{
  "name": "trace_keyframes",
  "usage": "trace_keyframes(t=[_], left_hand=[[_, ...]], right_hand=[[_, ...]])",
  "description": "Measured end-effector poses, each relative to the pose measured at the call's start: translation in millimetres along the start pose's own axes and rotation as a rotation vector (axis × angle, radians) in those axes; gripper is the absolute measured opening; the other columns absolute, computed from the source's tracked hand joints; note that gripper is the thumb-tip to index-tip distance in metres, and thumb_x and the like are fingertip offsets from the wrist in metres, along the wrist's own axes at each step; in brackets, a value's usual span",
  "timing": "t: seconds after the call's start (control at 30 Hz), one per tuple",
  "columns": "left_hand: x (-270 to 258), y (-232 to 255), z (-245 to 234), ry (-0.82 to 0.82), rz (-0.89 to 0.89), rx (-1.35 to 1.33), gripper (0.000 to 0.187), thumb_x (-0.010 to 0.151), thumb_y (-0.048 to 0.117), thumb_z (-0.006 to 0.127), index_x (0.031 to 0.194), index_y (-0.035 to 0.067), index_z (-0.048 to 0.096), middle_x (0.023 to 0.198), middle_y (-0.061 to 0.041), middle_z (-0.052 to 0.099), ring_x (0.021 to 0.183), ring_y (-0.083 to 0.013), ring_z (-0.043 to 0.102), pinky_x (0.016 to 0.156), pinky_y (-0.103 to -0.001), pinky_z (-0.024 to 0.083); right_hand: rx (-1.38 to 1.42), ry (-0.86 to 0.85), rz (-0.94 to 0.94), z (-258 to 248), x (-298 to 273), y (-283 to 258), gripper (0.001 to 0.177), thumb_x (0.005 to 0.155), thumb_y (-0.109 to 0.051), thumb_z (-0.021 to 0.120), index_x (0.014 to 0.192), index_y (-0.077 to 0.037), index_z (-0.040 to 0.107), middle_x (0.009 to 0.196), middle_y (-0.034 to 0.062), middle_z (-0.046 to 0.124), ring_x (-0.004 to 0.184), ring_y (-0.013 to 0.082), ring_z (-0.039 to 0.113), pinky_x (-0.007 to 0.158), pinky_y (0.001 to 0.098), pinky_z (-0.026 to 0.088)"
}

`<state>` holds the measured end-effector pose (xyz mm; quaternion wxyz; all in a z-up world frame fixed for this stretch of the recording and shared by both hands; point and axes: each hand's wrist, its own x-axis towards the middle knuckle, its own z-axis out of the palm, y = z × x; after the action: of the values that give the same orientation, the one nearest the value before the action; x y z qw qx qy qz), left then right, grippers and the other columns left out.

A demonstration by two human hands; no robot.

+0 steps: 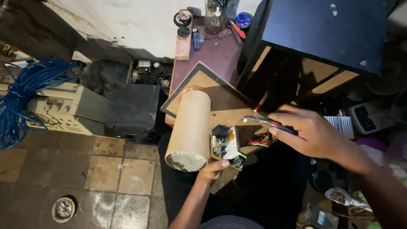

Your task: The person is working on an electronic device with a cylindrical component, likely a speaker, mounted on a wooden board. They use a screwdriver to adjust connections on a circuit board and later use pliers to strip the insulation from wires.

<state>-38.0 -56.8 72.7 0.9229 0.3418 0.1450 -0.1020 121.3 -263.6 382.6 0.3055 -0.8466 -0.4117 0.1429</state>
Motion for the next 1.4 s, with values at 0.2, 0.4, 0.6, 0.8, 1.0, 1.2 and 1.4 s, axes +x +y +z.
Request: trace_keyframes(t=[0.2,0.4,0.6,0.8,1.0,1.2,1.4], left_hand=[[11.3,4.5,-29.3,0.456,1.15,1.346,0.114,0.091,0.074,0.056,0.156,-0.009,0.013,0.155,-0.027,0.029,0.134,-0.0352,0.042,0.107,-0.045,0.049],[11.6,-29.6,-69.7,0.395,0.765,1.036,0.089,0.087,0.056,0.065,0.142,-0.005,0.031,0.147,-0.019,0.039,0.129,-0.029,0.048,0.105,-0.043,0.05],[8.4,-55.1,-89.8,0.302,0.392,0.715,0.065,0.083,0.039,0.074,0.128,-0.001,0.05,0.139,-0.011,0.05,0.124,-0.0228,0.054,0.104,-0.041,0.052],[18.8,-68.0,-97.4,0.181,0.038,0.401,0.043,0.078,0.021,0.084,0.114,0.003,0.069,0.13,-0.002,0.06,0.118,-0.0166,0.06,0.103,-0.039,0.053],[-5.5,28.7,10.3,-0.137,0.205,-0.025,0.058,0.078,0.011,0.083,0.131,0.003,0.063,0.128,-0.012,0.068,0.122,-0.0302,0.064,0.109,-0.052,0.049],[-15.1,31.2,13.0,-0.222,0.451,-0.242,0.107,0.083,-0.001,0.074,0.165,0.017,0.008,0.163,-0.019,0.03,0.148,-0.0416,0.031,0.12,-0.059,0.025],[-33.4,83.2,70.8,-0.188,0.641,-0.288,0.078,0.085,0.0,0.063,0.157,0.004,0.033,0.145,-0.02,0.054,0.134,-0.0378,0.051,0.114,-0.052,0.039]], right_hand=[[-0.058,0.184,-0.02,26.0,-14.7,26.1,0.043,0.088,-0.019,0.073,0.126,0.001,0.07,0.12,0.0169,0.075,0.117,0.0292,0.07,0.109,0.042,0.052],[0.014,0.164,-0.114,28.5,-13.5,28.8,0.043,0.09,-0.015,0.069,0.128,0.005,0.065,0.113,0.0177,0.073,0.099,0.025,0.074,0.087,0.0339,0.064],[-0.007,0.179,-0.107,33.0,-21.9,36.0,0.047,0.088,-0.016,0.071,0.131,0.002,0.064,0.119,0.0197,0.071,0.105,0.0267,0.074,0.091,0.0349,0.064],[-0.054,0.173,-0.087,22.9,-17.1,19.4,0.042,0.09,-0.018,0.069,0.128,0.001,0.067,0.109,0.013,0.072,0.09,0.0219,0.072,0.078,0.0328,0.061],[-0.075,0.143,0.119,14.8,-22.8,20.0,0.044,0.091,-0.027,0.069,0.129,-0.005,0.07,0.125,0.0142,0.075,0.12,0.0289,0.07,0.104,0.0424,0.054],[0.179,0.09,0.457,-4.9,-14.0,3.9,0.053,0.089,-0.033,0.066,0.135,-0.006,0.066,0.134,0.0089,0.074,0.123,0.0195,0.072,0.103,0.0323,0.056],[0.102,0.001,0.593,6.7,-7.6,12.0,0.061,0.091,-0.047,0.06,0.141,-0.013,0.062,0.146,0.0062,0.064,0.138,0.0218,0.06,0.116,0.0407,0.044]])
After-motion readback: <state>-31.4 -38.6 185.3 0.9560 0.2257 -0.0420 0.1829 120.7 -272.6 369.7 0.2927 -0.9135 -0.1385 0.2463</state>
